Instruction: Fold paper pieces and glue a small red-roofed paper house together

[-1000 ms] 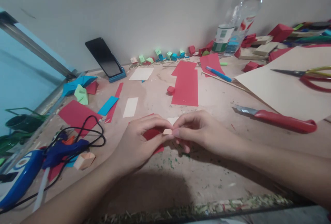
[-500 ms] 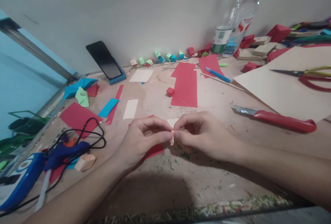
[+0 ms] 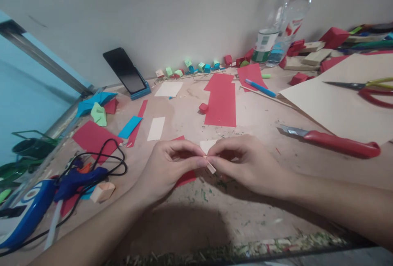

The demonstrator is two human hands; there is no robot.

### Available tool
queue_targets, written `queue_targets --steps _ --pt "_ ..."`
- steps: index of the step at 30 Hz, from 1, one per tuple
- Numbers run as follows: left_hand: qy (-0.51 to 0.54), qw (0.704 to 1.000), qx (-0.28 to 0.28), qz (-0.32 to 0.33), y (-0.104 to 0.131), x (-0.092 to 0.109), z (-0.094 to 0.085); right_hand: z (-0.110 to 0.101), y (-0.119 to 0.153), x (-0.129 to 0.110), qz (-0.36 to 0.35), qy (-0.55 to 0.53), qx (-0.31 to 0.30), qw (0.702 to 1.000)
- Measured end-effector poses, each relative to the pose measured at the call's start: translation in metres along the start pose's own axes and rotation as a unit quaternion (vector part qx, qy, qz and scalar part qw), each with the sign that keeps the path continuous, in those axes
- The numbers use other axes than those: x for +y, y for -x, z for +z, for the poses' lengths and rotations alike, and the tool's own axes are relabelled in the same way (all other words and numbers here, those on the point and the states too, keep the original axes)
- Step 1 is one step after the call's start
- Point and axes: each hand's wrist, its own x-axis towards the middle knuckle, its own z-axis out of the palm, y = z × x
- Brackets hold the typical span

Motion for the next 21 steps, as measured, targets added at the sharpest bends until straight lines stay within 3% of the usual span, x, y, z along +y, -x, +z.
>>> queue_targets --steps 9,21 --pt "-0.015 0.999 0.012 0.033 0.0013 -0.0015 0.0021 0.0083 0.0031 0.0065 0.010 0.013 0.023 1.000" --pt "-0.026 1.000 0.004 0.018 -0.0043 -0.0003 -0.0027 0.0069 0.0000 0.0007 0.048 -0.023 0.021 0.998"
